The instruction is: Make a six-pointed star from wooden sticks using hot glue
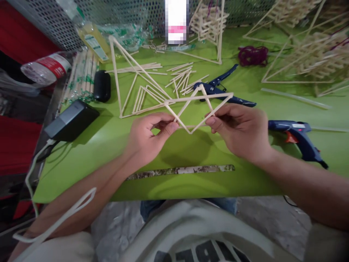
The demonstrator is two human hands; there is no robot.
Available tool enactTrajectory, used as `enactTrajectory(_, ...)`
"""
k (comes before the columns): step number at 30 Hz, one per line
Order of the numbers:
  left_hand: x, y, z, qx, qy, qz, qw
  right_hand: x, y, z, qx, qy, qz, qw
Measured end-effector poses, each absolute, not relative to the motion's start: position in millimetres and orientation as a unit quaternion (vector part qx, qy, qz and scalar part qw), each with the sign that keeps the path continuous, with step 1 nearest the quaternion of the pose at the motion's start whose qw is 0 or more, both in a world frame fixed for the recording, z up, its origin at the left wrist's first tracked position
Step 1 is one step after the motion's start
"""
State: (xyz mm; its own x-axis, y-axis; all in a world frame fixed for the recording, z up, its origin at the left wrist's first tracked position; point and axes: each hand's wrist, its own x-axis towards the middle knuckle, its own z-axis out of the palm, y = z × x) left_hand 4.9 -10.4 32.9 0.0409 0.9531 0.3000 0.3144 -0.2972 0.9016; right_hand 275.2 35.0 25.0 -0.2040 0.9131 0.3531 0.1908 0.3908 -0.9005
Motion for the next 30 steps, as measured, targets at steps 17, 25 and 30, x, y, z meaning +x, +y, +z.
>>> enactTrajectory(17,5.5,-15.8,32.4,0.656,0.481,0.486,0.319,276.9,35.0,19.7,-0.355,-0.683,0.4,0.498)
enactTrajectory(25,7.1,-16.8,30.0,0.658,0.496,0.466,0.323,278.9,33.1,27.4,-0.363,-0.698,0.402,0.468)
enactTrajectory(30,4.2,-16.8,27.6,0.674,0.484,0.464,0.311,279.6,31.7,30.3,-0.364,-0.701,0.417,0.449)
